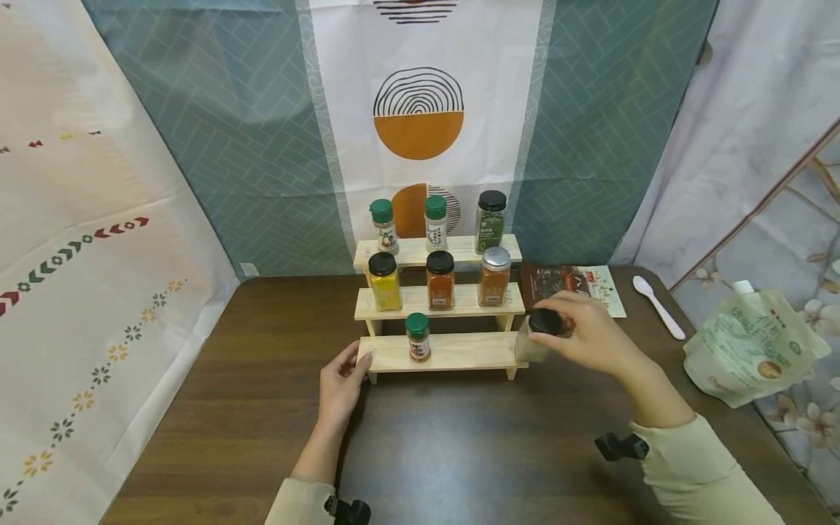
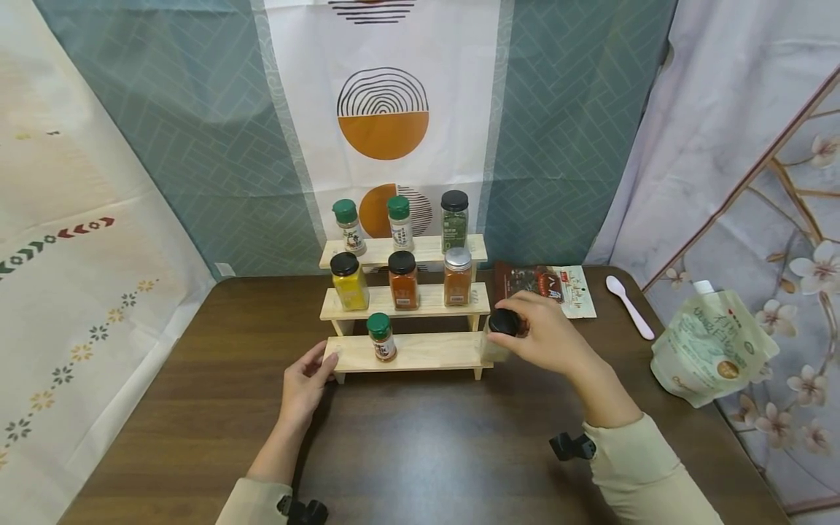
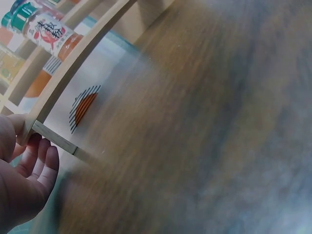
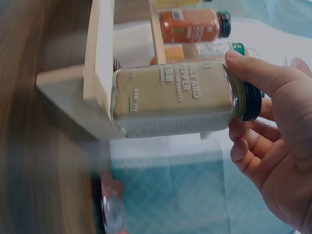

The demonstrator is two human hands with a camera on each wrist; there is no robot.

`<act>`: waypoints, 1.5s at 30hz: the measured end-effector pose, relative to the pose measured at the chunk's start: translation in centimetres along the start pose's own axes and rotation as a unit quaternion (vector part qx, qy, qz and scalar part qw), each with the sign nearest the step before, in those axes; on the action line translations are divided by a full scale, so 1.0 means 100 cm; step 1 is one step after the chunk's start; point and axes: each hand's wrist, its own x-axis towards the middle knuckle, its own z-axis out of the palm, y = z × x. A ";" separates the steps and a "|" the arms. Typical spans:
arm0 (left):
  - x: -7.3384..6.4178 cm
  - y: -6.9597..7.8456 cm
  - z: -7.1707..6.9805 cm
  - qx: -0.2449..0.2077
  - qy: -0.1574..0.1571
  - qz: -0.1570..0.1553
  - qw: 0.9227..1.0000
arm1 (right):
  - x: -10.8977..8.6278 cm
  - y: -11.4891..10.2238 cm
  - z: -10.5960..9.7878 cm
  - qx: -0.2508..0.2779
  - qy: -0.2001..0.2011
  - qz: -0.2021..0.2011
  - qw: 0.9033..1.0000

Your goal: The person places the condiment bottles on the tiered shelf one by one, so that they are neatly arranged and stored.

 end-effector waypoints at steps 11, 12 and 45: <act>0.001 -0.004 -0.002 0.002 0.003 -0.003 1.000 | 0.025 -0.019 0.030 0.045 -0.038 -0.008 0.998; 0.002 -0.004 -0.002 0.002 0.003 -0.002 1.000 | 0.028 -0.020 0.032 0.047 -0.042 -0.007 0.998; -0.006 0.014 -0.024 0.130 -0.018 0.031 0.991 | 0.016 -0.037 0.040 0.054 -0.037 0.075 0.995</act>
